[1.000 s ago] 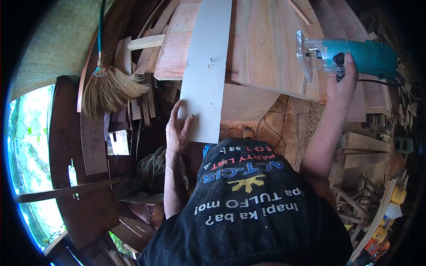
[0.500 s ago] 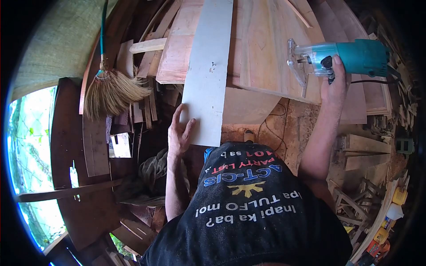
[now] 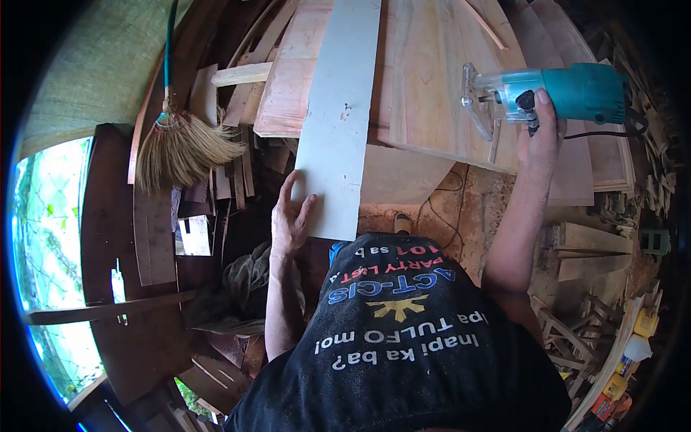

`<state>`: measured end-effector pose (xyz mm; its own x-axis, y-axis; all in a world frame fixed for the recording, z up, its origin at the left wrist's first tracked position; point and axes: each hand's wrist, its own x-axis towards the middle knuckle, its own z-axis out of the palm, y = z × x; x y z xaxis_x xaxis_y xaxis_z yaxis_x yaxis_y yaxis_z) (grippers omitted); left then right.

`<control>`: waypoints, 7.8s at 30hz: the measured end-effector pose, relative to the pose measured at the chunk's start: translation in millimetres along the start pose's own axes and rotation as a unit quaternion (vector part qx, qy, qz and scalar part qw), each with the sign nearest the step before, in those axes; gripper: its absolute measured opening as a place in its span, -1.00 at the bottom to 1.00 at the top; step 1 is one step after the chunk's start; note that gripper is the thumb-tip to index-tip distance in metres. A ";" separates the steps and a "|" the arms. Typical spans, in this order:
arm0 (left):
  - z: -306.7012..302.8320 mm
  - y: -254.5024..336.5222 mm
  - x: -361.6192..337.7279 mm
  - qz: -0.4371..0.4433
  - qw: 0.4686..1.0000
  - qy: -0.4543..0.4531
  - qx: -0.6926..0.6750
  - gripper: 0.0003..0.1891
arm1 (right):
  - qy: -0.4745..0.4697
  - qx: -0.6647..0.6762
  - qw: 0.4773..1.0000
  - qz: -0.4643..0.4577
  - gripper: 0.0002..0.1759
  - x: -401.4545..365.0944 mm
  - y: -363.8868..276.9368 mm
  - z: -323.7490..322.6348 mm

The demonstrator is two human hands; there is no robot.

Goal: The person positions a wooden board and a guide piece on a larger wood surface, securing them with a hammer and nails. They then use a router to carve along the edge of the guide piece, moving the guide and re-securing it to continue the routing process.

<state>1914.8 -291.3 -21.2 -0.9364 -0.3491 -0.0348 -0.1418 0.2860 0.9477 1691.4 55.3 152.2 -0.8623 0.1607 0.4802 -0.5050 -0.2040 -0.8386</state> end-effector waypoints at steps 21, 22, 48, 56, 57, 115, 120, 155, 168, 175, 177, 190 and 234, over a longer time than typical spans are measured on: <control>-2.2 15.2 -2.7 -0.035 0.999 -0.005 0.019 -0.35 | -0.042 -0.025 0.997 0.065 -0.50 -21.8 16.9 12.3; -2.9 15.4 -2.9 -0.040 0.999 -0.010 0.023 -0.36 | -0.040 -0.022 0.996 0.071 -0.50 -24.9 21.7 14.8; -1.5 11.7 -3.3 -0.027 0.998 0.025 0.058 -0.38 | -0.153 -0.078 0.973 0.155 -0.36 -50.8 86.9 19.6; 15.7 49.7 31.7 0.265 0.892 0.044 0.363 -0.50 | -0.199 -0.050 0.968 0.141 -0.36 -57.6 107.3 44.4; 23.2 54.8 44.7 0.295 0.889 0.017 0.350 -0.52 | -0.206 -0.061 0.967 0.134 -0.36 -58.7 110.6 49.0; -33.1 10.6 66.3 0.110 0.977 0.176 0.049 -0.69 | -0.120 -0.019 0.986 0.112 -0.52 -18.5 103.2 55.7; -102.9 -184.1 -50.3 -0.067 0.952 0.278 0.110 -0.64 | -0.004 -0.032 0.999 0.035 -0.48 15.3 55.2 10.7; 85.9 51.9 97.8 0.393 0.880 -0.042 0.263 -0.59 | -0.192 -0.218 0.955 0.061 -0.18 -70.3 129.0 50.7; 87.0 48.7 106.7 0.403 0.862 -0.027 0.306 -0.66 | -0.222 -0.307 0.924 0.048 -0.12 -78.4 129.1 79.4; 88.0 58.8 109.7 0.386 0.852 -0.032 0.352 -0.77 | -0.232 -0.312 0.920 0.051 -0.23 -80.0 122.3 82.7; 88.3 57.2 111.4 0.380 0.853 -0.030 0.357 -0.80 | -0.237 -0.312 0.918 0.057 -0.29 -79.7 122.8 83.5; 93.3 69.9 122.0 0.325 0.854 -0.032 0.405 -0.78 | -0.244 -0.308 0.919 0.043 -0.20 -67.9 134.9 83.8; 98.4 70.1 164.1 0.347 0.839 -0.033 0.418 -0.90 | -0.233 -0.298 0.925 0.031 -0.19 -33.6 156.3 90.5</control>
<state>1719.6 -240.7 8.3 -0.8986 0.2027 0.3892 0.2949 0.9357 0.1935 1638.1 -69.4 28.3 -0.8811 -0.2957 0.3692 -0.4644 0.3929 -0.7937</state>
